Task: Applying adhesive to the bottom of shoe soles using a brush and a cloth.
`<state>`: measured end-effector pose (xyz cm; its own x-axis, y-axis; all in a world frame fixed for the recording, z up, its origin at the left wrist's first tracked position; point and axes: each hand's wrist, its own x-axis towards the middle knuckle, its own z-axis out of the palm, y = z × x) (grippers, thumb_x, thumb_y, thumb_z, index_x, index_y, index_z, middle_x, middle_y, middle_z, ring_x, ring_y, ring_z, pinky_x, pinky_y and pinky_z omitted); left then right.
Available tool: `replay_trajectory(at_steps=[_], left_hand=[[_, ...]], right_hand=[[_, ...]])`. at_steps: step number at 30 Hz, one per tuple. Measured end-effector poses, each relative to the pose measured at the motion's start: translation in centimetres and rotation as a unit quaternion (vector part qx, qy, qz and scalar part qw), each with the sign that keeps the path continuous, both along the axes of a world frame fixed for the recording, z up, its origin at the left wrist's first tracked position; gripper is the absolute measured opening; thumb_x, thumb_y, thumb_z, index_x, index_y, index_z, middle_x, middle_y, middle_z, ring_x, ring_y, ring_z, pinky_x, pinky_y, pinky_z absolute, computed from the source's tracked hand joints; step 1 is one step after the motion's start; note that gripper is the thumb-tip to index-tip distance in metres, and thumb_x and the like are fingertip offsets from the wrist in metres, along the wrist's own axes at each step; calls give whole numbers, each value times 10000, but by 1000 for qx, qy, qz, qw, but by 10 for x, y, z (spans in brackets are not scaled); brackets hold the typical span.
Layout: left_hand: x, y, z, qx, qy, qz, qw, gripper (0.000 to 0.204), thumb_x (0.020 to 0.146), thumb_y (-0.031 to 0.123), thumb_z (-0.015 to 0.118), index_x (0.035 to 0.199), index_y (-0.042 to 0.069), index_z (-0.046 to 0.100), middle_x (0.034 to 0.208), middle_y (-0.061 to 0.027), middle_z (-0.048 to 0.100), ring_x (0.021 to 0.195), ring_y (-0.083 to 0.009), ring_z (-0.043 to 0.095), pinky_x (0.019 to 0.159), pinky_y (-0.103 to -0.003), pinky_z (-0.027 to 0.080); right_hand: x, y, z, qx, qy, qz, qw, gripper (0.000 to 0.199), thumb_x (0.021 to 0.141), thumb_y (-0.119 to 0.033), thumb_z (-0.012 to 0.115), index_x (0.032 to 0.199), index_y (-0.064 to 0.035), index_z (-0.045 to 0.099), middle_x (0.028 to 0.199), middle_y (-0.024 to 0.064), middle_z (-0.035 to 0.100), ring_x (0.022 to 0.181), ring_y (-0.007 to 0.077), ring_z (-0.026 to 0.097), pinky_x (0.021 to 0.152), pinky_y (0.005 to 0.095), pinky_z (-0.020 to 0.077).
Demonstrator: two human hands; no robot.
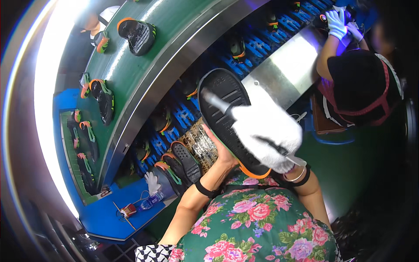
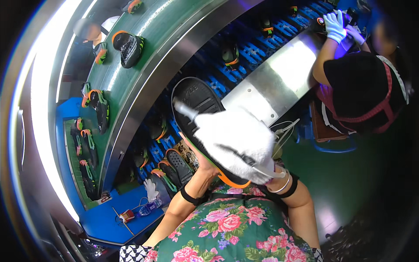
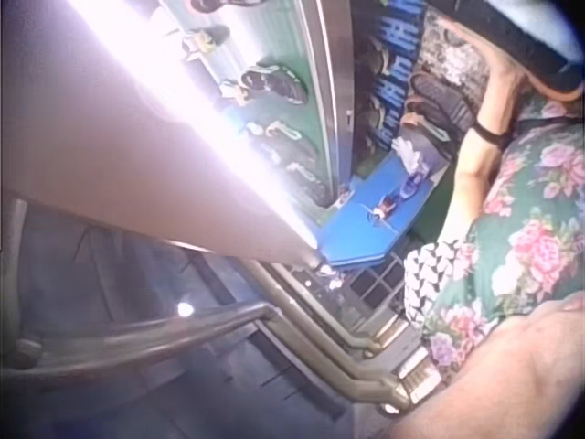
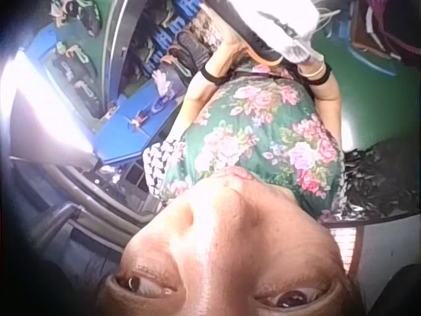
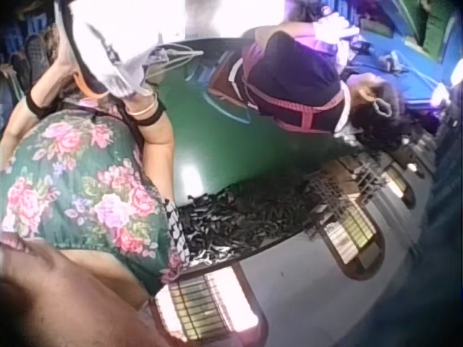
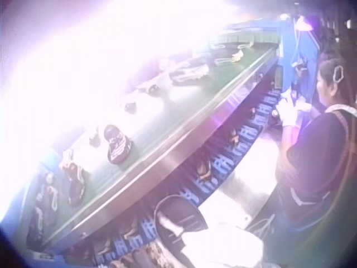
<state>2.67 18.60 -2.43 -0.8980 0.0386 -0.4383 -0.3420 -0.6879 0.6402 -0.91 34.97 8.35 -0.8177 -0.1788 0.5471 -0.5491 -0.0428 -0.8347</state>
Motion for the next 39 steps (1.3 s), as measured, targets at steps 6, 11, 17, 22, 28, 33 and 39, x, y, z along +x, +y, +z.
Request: replay_trajectory(at_steps=[6, 11, 17, 22, 28, 33, 39], left_hand=[[-8, 6, -22, 462, 139, 8, 876, 926, 941, 831, 248, 1517, 123, 404, 1476, -76, 496, 1351, -269, 484, 1163, -438, 363], [-15, 6, -25, 462, 75, -3, 884, 1043, 865, 920, 263, 1445, 82, 480, 1369, -120, 583, 1255, -292, 568, 1096, -457, 447], [-14, 11, -38, 369, 92, -77, 922, 1053, 859, 925, 264, 1440, 74, 483, 1357, -129, 588, 1241, -295, 577, 1084, -457, 457], [-11, 7, -49, 316, 84, -116, 938, 1062, 854, 929, 265, 1435, 68, 485, 1347, -136, 593, 1229, -298, 584, 1074, -457, 466], [-18, 3, -55, 288, 87, -134, 944, 1073, 848, 934, 267, 1430, 61, 488, 1335, -144, 598, 1215, -301, 593, 1063, -457, 475], [-20, -4, -57, 264, 92, -136, 950, 1082, 843, 939, 268, 1425, 55, 491, 1325, -151, 603, 1203, -304, 600, 1053, -457, 484], [-22, -12, -53, 244, 109, -145, 953, 1093, 837, 944, 269, 1419, 47, 493, 1313, -159, 608, 1189, -307, 609, 1041, -457, 494]], right_hand=[[-2, 1, -23, 145, 117, -113, 976, 298, 824, -94, 756, 1120, -67, 744, 1095, 108, 747, 977, 309, 714, 879, 415, 558], [-3, 7, -32, 106, 78, -63, 989, 302, 836, -99, 741, 1135, -54, 738, 1134, 89, 747, 1030, 290, 700, 905, 407, 549], [12, -13, -35, -55, -54, -48, 996, 280, 838, -57, 712, 1114, -57, 757, 1144, 96, 743, 987, 232, 701, 853, 364, 564], [-6, 5, -34, -20, 66, -12, 998, 260, 788, -61, 780, 1048, -82, 784, 1045, 82, 761, 909, 245, 719, 769, 350, 578], [-2, -3, -47, 25, 58, -41, 997, 321, 773, -45, 722, 1087, -93, 765, 1153, 83, 737, 996, 257, 698, 786, 348, 585], [-13, 19, -38, 50, 59, -6, 997, 228, 787, -27, 752, 1013, -19, 781, 1036, 162, 764, 944, 295, 739, 826, 375, 584], [1, 3, -58, 54, 42, 40, 997, 245, 818, -80, 761, 1062, -54, 773, 1103, 132, 752, 963, 266, 731, 840, 366, 583]])
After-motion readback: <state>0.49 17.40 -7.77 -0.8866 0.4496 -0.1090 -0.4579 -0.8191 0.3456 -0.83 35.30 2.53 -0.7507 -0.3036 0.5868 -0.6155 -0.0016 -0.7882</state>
